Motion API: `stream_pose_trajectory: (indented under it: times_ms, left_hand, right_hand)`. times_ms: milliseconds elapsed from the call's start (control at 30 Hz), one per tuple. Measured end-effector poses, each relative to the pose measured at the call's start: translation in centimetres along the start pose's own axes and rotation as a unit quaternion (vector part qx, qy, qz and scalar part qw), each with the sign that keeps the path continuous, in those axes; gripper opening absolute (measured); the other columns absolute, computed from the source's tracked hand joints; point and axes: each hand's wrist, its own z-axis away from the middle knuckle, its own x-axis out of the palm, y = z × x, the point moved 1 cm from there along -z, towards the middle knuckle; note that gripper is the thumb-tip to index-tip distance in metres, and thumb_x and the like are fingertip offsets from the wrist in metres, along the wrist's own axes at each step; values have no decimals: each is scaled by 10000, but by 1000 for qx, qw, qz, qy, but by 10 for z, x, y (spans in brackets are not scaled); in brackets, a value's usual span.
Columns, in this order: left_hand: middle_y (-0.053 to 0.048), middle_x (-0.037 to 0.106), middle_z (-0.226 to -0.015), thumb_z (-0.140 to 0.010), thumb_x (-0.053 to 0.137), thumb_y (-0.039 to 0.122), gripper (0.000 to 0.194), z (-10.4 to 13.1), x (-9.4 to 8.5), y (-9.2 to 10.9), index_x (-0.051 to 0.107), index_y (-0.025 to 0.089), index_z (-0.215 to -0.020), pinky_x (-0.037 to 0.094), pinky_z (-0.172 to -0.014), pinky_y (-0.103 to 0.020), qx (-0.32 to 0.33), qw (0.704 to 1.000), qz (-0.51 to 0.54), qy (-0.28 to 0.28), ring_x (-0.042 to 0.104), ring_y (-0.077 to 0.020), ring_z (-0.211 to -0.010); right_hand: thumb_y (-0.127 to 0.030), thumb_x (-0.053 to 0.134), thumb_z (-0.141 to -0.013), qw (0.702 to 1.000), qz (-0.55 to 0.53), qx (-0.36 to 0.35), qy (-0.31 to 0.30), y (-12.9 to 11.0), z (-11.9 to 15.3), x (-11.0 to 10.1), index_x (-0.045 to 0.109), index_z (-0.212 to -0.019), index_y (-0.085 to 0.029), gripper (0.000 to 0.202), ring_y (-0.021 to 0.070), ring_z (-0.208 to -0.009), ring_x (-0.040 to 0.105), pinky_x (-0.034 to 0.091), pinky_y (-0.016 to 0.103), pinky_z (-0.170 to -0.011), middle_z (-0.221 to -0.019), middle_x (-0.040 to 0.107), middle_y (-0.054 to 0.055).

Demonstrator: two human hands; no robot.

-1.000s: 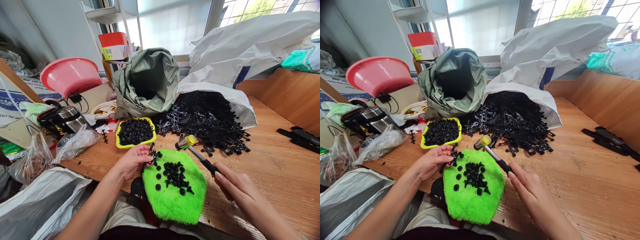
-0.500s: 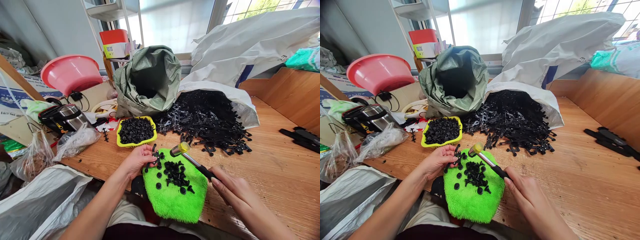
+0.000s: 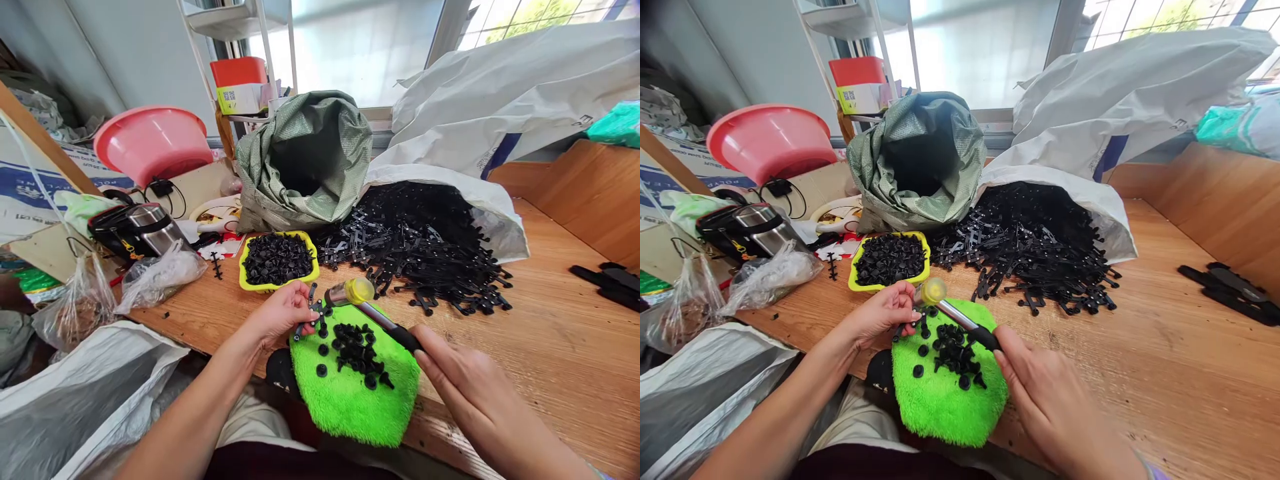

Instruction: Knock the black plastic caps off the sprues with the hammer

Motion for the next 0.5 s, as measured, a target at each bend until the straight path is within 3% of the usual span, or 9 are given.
stream_pose_trajectory:
  times_ms: [100, 233, 367, 500]
  left_hand:
    - [97, 504, -478, -557, 781, 288, 478, -1, -1, -1, 395, 186, -819, 422, -416, -178, 7, 1000, -5, -4, 520, -94, -397]
    - [93, 515, -487, -552, 785, 302, 492, -2, -2, -2, 386, 187, -814, 405, -405, -165, 5, 1000, -9, -5, 533, -98, -406]
    - [93, 512, -472, -535, 795, 304, 503, -3, -3, -2, 386, 187, -803, 395, -396, -163, -6, 1000, -21, -4, 517, -93, -384]
    - [101, 495, -458, -545, 784, 294, 485, -3, -5, -5, 385, 188, -800, 388, -398, -160, -12, 1000, -22, 2, 521, -96, -391]
  right_hand:
    - [-313, 173, -982, 998, 35, -8, -52, -2, 0, 3, 530, -847, -211, 395, 206, -488, 596, 353, 285, -448, -582, 605, 22]
    - [-349, 146, -985, 999, -3, 16, -44, -3, -3, 0, 508, -800, -227, 425, 200, -544, 609, 375, 277, -489, -640, 631, 39]
    - [-341, 230, -959, 994, 8, 48, -97, 1, -5, -1, 520, -783, -226, 359, 210, -536, 600, 368, 280, -495, -600, 612, 39]
    - [-338, 191, -973, 998, 6, 39, -57, 4, -4, 1, 533, -880, -223, 373, 208, -601, 612, 379, 278, -535, -670, 631, 43]
